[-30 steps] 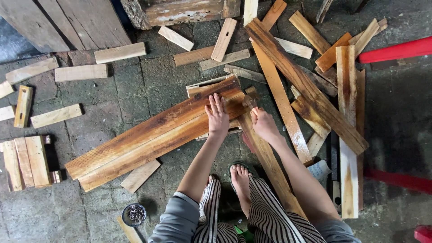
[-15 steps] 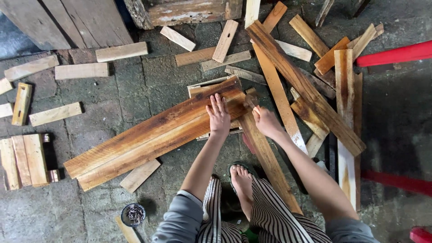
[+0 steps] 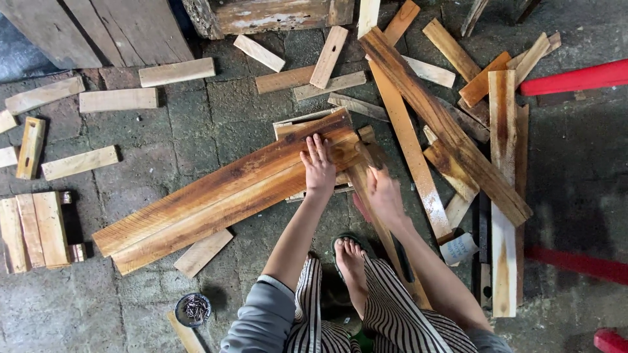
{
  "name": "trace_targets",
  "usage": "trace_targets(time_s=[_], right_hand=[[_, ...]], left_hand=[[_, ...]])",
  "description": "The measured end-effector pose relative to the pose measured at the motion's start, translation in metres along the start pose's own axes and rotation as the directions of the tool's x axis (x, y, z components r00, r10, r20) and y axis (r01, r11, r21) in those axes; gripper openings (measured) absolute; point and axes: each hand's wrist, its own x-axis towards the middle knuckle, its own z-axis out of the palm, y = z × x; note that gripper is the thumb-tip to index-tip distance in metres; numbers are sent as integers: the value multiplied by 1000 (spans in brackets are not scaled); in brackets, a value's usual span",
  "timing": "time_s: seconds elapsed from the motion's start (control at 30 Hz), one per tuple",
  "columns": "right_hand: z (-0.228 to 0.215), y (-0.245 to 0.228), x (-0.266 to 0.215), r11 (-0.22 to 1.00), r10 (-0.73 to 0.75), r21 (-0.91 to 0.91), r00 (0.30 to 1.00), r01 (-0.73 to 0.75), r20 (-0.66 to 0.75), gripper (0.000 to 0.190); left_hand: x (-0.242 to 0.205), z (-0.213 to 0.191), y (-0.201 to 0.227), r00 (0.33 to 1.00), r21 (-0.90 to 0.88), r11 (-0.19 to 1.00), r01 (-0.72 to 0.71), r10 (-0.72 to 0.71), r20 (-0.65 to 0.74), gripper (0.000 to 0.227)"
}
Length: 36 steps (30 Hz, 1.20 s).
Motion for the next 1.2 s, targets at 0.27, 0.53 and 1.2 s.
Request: trace_targets(time_s=[0.27,0.53,1.2], right_hand=[[43,40,15,995,16,-103,1000,-16,4,20],[-12,-16,14,1000,-26,6,999,26,-35,13],[-17,-10,5,994,-33,-108,994,22,-101,27]], left_hand=[[-2,-8,2,1000,3,1000,6,-6,-1,68],[6,8,3,1000,-11,1000,7,-7,2,67],[3,12,3,997,5,1000,2,-2,-81,63]])
